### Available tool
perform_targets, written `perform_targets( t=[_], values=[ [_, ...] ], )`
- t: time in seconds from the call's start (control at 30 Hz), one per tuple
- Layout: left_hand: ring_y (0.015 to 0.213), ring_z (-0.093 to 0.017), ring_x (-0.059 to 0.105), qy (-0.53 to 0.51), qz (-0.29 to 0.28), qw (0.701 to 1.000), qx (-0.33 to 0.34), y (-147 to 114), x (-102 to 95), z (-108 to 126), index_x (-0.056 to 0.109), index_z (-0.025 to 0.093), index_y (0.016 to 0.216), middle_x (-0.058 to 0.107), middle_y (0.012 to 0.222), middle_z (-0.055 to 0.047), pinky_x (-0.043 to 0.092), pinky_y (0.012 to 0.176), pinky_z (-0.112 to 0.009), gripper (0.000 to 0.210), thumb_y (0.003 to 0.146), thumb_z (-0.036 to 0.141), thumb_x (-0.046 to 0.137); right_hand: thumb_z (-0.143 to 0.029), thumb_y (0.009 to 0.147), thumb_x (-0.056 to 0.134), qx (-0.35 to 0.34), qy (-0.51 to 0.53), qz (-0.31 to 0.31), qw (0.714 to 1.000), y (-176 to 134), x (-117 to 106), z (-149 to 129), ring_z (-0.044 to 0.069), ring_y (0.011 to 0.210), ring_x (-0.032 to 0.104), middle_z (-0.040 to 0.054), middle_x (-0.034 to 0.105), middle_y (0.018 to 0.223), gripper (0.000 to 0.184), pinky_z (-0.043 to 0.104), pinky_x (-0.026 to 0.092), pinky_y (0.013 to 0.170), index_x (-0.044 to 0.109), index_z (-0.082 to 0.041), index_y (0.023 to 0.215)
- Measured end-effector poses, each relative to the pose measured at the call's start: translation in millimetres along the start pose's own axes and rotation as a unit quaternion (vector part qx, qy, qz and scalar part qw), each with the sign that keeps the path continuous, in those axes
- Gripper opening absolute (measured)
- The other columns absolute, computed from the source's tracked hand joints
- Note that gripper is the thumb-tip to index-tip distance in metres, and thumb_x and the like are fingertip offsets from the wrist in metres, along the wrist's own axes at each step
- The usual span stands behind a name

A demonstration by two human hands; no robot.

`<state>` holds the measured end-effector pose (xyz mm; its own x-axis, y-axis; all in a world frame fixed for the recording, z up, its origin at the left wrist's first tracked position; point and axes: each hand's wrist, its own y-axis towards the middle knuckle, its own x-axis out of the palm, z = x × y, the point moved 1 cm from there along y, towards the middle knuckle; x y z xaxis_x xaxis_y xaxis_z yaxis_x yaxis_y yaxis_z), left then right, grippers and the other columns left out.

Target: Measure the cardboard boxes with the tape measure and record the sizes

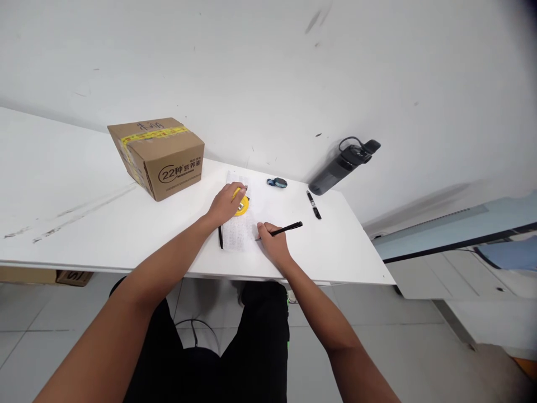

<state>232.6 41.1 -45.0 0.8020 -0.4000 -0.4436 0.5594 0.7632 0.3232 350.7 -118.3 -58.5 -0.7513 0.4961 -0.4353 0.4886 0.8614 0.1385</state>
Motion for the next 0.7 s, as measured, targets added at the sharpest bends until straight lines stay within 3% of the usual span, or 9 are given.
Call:
perform_targets(
  t=[0.13,0.3,0.7],
  values=[
    [0.103,-0.023,0.061,0.02,-0.004,1.0,-0.004,0.0,-1.1,0.7,0.062,0.024,0.109,0.061,0.106,-0.007,0.045,0.097,-0.039,0.034,0.102,0.042,0.034,-0.053,0.087,0.054,-0.006,0.005,-0.026,1.0,0.8,-0.4,1.8,0.014,0.057,0.046,-0.0014,0.048,0.052,0.046,0.029,0.038,0.058,0.054,-0.022,0.053],
    [0.101,-0.024,0.06,0.018,-0.002,1.0,-0.006,0.0,-1.0,-1.2,0.061,0.025,0.107,0.06,0.105,-0.007,0.044,0.096,-0.04,0.033,0.102,0.042,0.033,-0.059,0.09,0.052,-0.01,0.025,-0.003,1.0,2.4,-3.3,4.0,0.015,0.057,0.049,-0.0007,0.051,0.054,0.051,0.03,0.04,0.061,0.057,-0.022,0.056],
    [0.109,-0.024,0.06,0.005,0.005,1.0,-0.005,0.0,-0.1,-1.3,0.06,0.026,0.116,0.063,0.116,-0.008,0.044,0.101,-0.04,0.034,0.102,0.043,0.035,-0.077,0.089,0.045,-0.011,0.062,0.016,0.998,2.6,-1.7,6.6,0.014,0.048,0.042,-0.0037,0.042,0.05,0.06,0.029,0.037,0.052,0.065,-0.022,0.074]
  ],
)
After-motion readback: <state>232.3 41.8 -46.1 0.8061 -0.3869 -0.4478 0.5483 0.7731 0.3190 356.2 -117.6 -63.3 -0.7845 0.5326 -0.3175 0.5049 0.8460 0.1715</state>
